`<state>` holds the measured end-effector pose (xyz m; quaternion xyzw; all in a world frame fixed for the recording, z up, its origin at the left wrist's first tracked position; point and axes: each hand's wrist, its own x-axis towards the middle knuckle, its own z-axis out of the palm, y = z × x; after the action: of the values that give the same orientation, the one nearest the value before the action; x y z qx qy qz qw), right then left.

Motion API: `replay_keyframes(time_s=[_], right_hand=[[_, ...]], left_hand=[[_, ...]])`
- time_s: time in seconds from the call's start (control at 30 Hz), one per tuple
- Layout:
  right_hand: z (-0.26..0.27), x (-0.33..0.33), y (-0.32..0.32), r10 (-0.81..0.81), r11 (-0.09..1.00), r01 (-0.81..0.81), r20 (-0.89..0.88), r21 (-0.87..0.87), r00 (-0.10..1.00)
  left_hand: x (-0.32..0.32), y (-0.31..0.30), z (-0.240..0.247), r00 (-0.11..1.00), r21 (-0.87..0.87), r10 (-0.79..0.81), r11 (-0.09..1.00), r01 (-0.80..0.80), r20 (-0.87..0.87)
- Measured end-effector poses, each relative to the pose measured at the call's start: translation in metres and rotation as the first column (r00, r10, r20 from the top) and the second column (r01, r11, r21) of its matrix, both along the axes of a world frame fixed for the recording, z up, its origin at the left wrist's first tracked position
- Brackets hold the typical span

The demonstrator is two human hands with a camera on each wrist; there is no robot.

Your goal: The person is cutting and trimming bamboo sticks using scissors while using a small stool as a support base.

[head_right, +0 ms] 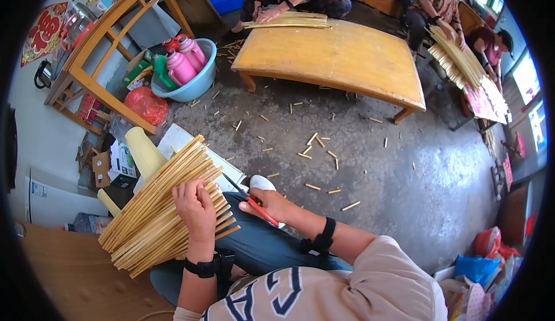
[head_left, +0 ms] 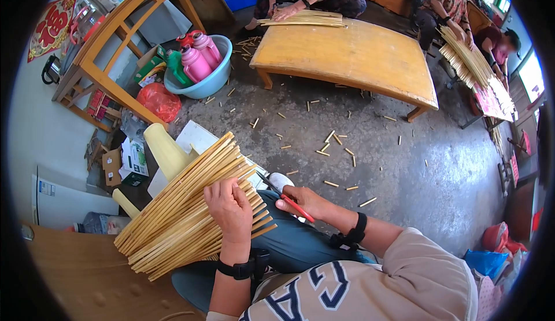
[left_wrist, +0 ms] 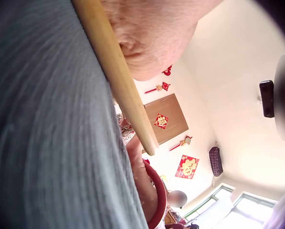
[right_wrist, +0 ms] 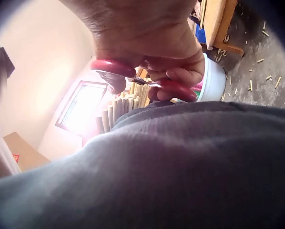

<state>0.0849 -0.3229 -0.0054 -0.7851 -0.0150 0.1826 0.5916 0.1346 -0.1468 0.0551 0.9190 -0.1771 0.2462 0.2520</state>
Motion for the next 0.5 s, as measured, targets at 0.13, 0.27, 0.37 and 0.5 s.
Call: replay_keyframes(time_s=[0.13,0.27,0.37,0.5], right_hand=[[0.003,0.008,0.003,0.012,1.000,-0.012,0.034,0.020,0.999],[0.005,0.011,0.007,-0.016,0.999,0.013,0.053,0.046,0.998],[0.002,0.014,0.008,-0.021,0.999,0.018,0.079,0.042,0.997],[0.013,0.017,0.010,-0.053,0.989,0.052,0.004,0.138,0.999]], left_hand=[[-0.001,0.000,0.001,0.999,0.040,0.039,0.998,-0.039,-0.004],[0.002,0.000,0.001,0.999,0.064,0.013,0.998,-0.015,0.036],[0.001,0.000,0.001,1.000,0.038,-0.001,0.999,0.000,0.026],[0.000,0.001,0.001,1.000,0.012,-0.028,1.000,0.028,-0.003]])
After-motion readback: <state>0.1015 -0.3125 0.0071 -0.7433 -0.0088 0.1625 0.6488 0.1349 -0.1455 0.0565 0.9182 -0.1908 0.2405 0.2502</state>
